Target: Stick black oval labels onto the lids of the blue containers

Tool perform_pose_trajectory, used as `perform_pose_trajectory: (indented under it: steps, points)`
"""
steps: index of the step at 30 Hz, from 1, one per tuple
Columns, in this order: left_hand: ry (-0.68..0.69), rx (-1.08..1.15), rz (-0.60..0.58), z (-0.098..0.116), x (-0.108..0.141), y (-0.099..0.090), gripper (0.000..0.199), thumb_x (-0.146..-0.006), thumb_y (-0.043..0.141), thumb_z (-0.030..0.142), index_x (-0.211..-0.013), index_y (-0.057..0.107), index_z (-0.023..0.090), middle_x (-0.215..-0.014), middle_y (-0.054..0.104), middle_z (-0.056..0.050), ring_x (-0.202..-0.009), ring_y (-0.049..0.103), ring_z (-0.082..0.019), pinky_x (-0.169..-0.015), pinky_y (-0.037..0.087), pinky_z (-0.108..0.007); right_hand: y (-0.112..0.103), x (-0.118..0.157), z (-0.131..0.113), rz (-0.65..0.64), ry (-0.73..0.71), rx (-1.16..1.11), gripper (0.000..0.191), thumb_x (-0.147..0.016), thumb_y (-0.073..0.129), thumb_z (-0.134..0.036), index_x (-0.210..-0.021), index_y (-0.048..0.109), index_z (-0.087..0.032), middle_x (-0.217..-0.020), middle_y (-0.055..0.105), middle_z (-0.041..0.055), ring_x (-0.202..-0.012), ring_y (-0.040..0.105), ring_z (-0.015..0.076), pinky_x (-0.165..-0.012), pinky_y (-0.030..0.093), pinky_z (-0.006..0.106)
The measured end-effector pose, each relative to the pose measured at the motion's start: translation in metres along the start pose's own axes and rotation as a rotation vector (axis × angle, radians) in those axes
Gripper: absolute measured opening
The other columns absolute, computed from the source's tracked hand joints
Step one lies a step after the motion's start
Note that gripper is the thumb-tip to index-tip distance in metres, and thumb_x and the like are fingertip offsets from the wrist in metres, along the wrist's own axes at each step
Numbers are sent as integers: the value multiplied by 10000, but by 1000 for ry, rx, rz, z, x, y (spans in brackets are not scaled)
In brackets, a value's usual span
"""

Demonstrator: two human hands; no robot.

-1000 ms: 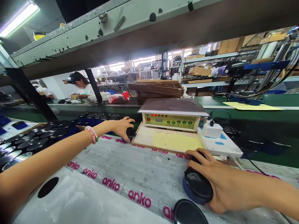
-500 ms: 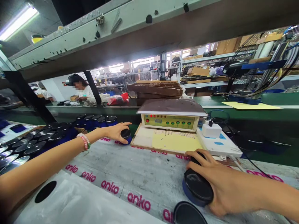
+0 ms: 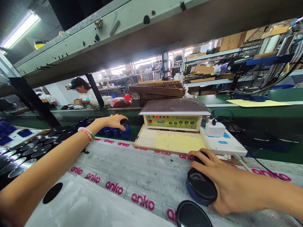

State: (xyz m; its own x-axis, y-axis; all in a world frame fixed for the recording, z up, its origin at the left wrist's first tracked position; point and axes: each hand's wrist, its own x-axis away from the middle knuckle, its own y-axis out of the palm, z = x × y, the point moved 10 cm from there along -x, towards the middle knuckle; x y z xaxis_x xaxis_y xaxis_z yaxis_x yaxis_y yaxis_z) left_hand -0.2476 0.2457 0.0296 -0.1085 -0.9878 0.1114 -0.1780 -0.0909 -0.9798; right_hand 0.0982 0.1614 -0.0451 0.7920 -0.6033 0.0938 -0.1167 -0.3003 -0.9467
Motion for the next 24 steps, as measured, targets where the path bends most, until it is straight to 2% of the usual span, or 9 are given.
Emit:
perform_pose_trajectory:
  steps: [3,6,8,11,14,16,18,21,24]
  points:
    - [-11,-74,15,-1,9,-1,713,-637,647,437,-1296,445,255,-1200,542,-125,-1136,452,-342,-930,341,-517,3,1,-11,-74,-48,7,385,-545,645,-271,-919,558,-303,-1198,469,45,-1259,303,345,-1069,272,494]
    - [22,-142,113,8,20,0,948,-557,723,453,-1387,301,275,-1380,375,-159,-1253,316,-378,-1003,232,-548,-3,0,-16,-76,-20,-10,375,-545,658,-286,-906,558,-303,-1219,456,34,-1279,272,341,-1064,295,466]
    - [60,-170,189,18,25,5,968,-536,768,432,-1377,325,252,-1411,330,-164,-1275,276,-374,-1042,156,-541,-8,-2,-18,-96,20,-27,382,-541,671,-301,-910,576,-283,-1233,453,47,-1271,290,348,-1042,334,443]
    - [99,-163,294,31,29,9,896,-553,793,354,-1342,391,214,-1368,393,-167,-1249,319,-355,-1062,136,-505,-31,-10,-22,-72,82,-32,544,-550,682,-339,-1071,579,-221,-1301,417,97,-1251,328,367,-1032,352,430]
    - [90,-99,430,34,45,-4,954,-547,809,368,-1368,349,218,-1383,373,-165,-1283,273,-357,-1065,135,-497,-64,-27,-40,-17,88,19,716,-598,674,-480,-1216,507,-158,-1332,384,133,-1234,354,361,-1031,355,427]
    - [45,-32,534,26,69,-21,900,-611,768,407,-1377,326,239,-1390,363,-144,-1293,261,-343,-1057,157,-490,-81,-46,-62,1,56,52,756,-617,654,-564,-1221,488,-140,-1339,361,139,-1212,379,343,-1003,385,410]
    - [-36,49,641,9,102,-38,763,-715,677,430,-1370,327,256,-1376,374,-121,-1276,286,-323,-1033,208,-483,-89,-71,-92,24,-24,85,759,-609,662,-581,-1197,489,-132,-1346,339,141,-1210,369,334,-1005,376,408]
    - [-183,173,776,-27,159,-57,575,-809,569,416,-1327,382,250,-1319,422,-111,-1223,345,-303,-981,288,-481,-80,-122,-136,44,-173,85,701,-572,692,-576,-1101,538,-142,-1305,368,129,-1187,364,330,-1007,358,421]
    - [-271,269,867,-61,205,-71,376,-827,551,357,-1184,527,244,-1225,506,-75,-1173,401,-280,-973,318,-465,-60,-179,-161,55,-243,46,715,-560,691,-589,-1097,540,-142,-1306,358,126,-1173,357,329,-1014,338,424]
